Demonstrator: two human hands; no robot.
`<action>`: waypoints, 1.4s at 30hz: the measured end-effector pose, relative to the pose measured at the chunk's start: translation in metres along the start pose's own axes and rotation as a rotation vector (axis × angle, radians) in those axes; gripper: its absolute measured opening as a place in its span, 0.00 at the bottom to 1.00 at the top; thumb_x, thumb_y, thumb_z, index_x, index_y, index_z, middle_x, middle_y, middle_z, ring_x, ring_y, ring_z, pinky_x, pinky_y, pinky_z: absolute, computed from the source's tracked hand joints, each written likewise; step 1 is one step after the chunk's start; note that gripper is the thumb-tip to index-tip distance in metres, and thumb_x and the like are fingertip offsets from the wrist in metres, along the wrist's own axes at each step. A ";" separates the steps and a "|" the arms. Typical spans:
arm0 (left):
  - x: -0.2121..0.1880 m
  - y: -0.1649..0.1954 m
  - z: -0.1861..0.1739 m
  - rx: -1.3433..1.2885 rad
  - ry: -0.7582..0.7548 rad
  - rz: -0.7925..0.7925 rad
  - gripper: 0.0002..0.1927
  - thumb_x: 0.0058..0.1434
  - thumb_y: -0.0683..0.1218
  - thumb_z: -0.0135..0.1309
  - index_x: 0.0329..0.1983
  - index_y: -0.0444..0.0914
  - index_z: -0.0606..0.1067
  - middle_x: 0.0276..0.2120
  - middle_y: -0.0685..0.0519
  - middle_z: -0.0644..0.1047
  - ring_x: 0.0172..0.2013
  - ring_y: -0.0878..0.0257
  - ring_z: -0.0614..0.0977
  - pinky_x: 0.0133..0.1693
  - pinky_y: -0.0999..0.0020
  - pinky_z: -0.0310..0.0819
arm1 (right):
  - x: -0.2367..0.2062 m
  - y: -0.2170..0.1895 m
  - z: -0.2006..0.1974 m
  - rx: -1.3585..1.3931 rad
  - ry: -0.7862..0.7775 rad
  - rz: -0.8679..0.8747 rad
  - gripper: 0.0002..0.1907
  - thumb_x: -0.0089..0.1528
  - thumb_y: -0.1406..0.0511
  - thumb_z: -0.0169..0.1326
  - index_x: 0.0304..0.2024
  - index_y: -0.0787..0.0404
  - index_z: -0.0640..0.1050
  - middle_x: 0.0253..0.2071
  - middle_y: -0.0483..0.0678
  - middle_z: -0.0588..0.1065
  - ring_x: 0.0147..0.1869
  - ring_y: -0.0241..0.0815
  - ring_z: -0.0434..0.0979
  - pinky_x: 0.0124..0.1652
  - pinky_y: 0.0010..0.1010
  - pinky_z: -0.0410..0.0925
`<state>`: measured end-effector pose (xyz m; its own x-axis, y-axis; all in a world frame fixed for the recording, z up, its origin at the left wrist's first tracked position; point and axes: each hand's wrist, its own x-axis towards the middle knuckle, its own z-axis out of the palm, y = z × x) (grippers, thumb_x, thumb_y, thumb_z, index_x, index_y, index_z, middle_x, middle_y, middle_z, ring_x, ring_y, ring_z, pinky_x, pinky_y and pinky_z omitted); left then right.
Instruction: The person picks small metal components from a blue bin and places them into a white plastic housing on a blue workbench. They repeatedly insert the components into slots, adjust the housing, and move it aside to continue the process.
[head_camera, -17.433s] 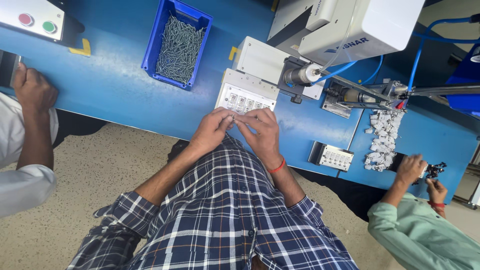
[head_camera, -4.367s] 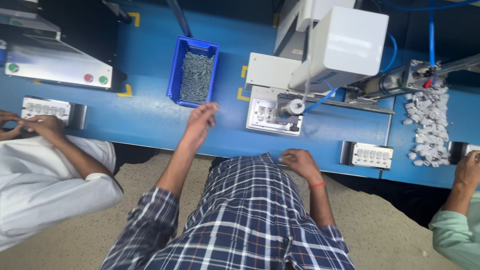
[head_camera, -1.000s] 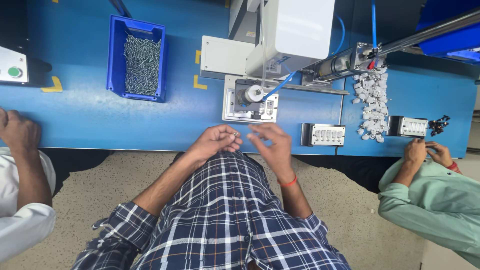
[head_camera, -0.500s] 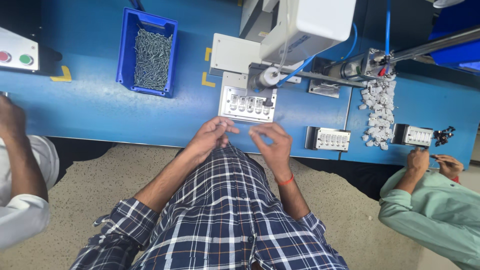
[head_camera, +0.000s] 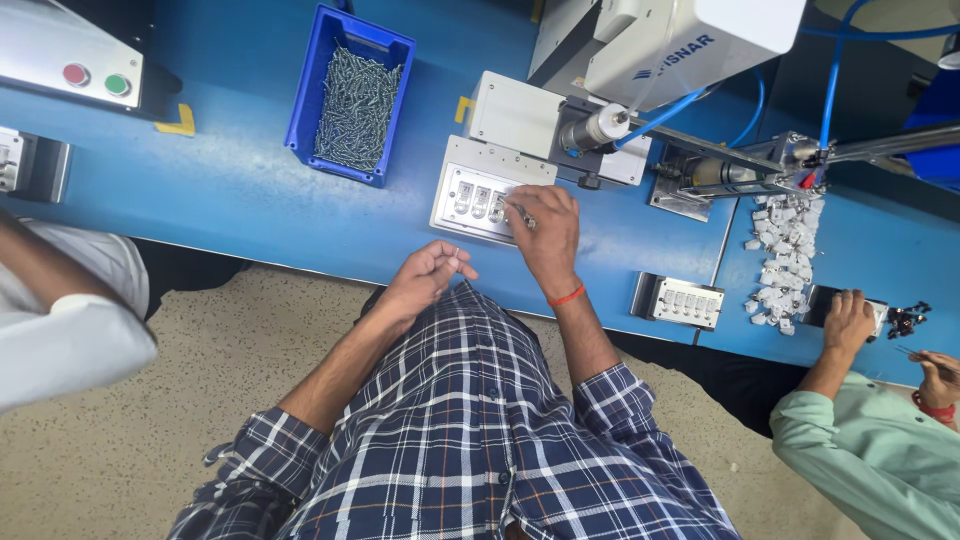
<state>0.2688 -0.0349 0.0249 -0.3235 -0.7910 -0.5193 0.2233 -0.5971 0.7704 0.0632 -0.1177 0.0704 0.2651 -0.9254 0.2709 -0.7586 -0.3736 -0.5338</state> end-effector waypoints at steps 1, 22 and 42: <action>-0.001 -0.001 -0.002 0.010 0.006 -0.003 0.10 0.73 0.42 0.43 0.52 0.34 0.71 0.39 0.51 0.82 0.20 0.75 0.65 0.20 0.81 0.59 | 0.001 -0.001 0.004 -0.022 -0.006 -0.015 0.04 0.60 0.66 0.65 0.37 0.58 0.85 0.45 0.42 0.81 0.52 0.44 0.75 0.51 0.39 0.63; 0.011 0.009 0.001 0.405 -0.087 0.286 0.13 0.75 0.49 0.44 0.45 0.37 0.77 0.34 0.55 0.82 0.40 0.66 0.81 0.45 0.66 0.76 | -0.014 -0.045 -0.029 0.431 -0.373 0.247 0.09 0.59 0.63 0.66 0.42 0.56 0.86 0.40 0.46 0.84 0.45 0.39 0.84 0.45 0.30 0.75; -0.003 0.006 -0.026 -0.016 -0.052 0.185 0.20 0.68 0.32 0.35 0.62 0.32 0.65 0.61 0.42 0.71 0.48 0.61 0.79 0.51 0.67 0.76 | 0.035 -0.026 0.037 -0.111 -0.149 0.026 0.05 0.51 0.65 0.69 0.31 0.54 0.87 0.35 0.44 0.74 0.48 0.48 0.71 0.48 0.41 0.64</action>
<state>0.2948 -0.0397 0.0212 -0.3222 -0.8800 -0.3490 0.2975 -0.4441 0.8451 0.1146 -0.1432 0.0638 0.3234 -0.9370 0.1319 -0.8255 -0.3475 -0.4448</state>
